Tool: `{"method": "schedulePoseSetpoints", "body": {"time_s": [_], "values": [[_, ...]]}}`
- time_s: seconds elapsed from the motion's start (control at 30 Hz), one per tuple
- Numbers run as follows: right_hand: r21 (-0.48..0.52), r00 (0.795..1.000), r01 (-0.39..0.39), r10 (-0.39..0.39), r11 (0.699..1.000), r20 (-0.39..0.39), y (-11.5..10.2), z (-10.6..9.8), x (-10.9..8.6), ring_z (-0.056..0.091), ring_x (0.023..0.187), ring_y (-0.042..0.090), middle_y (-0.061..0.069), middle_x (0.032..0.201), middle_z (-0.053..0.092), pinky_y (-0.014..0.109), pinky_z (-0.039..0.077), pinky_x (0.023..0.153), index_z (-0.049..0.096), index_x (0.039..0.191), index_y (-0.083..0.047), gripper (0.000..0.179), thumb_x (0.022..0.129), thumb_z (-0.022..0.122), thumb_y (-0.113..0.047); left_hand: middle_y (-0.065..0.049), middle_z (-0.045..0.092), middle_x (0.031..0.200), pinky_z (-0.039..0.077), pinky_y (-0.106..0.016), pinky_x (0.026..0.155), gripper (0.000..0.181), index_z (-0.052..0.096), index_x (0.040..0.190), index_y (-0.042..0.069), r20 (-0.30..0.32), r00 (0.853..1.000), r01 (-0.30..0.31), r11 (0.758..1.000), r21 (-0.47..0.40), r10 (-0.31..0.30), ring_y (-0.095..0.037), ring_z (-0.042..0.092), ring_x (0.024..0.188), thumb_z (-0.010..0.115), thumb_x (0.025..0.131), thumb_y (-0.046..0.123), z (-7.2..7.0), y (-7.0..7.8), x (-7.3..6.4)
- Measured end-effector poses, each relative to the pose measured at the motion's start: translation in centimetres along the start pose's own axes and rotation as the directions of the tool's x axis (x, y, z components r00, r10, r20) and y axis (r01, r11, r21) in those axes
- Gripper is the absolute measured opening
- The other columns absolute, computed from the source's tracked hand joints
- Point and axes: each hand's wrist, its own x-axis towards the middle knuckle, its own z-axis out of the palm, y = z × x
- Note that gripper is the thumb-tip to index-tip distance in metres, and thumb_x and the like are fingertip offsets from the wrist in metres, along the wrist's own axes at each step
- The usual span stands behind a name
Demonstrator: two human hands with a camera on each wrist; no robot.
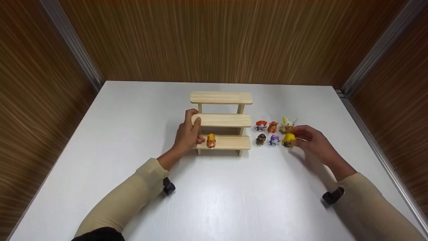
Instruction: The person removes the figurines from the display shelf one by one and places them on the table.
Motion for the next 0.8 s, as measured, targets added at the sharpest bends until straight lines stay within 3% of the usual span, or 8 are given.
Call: {"method": "schedulePoseSetpoints", "body": {"time_s": [0.23,0.57,0.8], "values": [[0.048,1.0,0.013,-0.012,0.999,-0.014,-0.6,-0.3,-0.2,0.059,0.128,0.019,0.023,0.143,0.055,0.012,0.05,0.096,0.052,0.141,0.0,0.047,0.098,0.069,-0.003,-0.005,0.058,0.054,0.057,-0.03,0.048,0.033,0.039,0.143,0.019,-0.002,1.0,0.002,1.0,0.005,-0.002,-0.017,0.068,0.049,0.041,0.113,0.034,0.0,-0.1,0.0],[0.0,0.998,0.001,-0.001,1.0,-0.057,-2.5,-0.7,0.1,0.058,0.13,0.016,0.017,0.142,0.057,0.009,0.046,0.101,0.054,0.141,-0.004,0.049,0.097,0.075,-0.015,-0.008,0.063,0.057,0.057,-0.029,0.047,0.031,0.039,0.142,0.022,0.001,1.0,0.01,1.0,0.005,-0.01,-0.018,0.07,0.051,0.04,0.113,0.035,0.0,-0.2,0.0],[-0.025,0.996,0.059,-0.061,0.998,-0.068,-4.2,0.3,0.0,0.06,0.126,0.012,0.016,0.138,0.06,0.01,0.046,0.102,0.055,0.14,-0.003,0.047,0.098,0.073,-0.016,-0.008,0.062,0.056,0.056,-0.029,0.047,0.032,0.039,0.142,0.022,0.002,1.0,0.003,1.0,0.004,-0.003,-0.018,0.07,0.051,0.04,0.113,0.035,0.0,-0.1,0.0]]}}
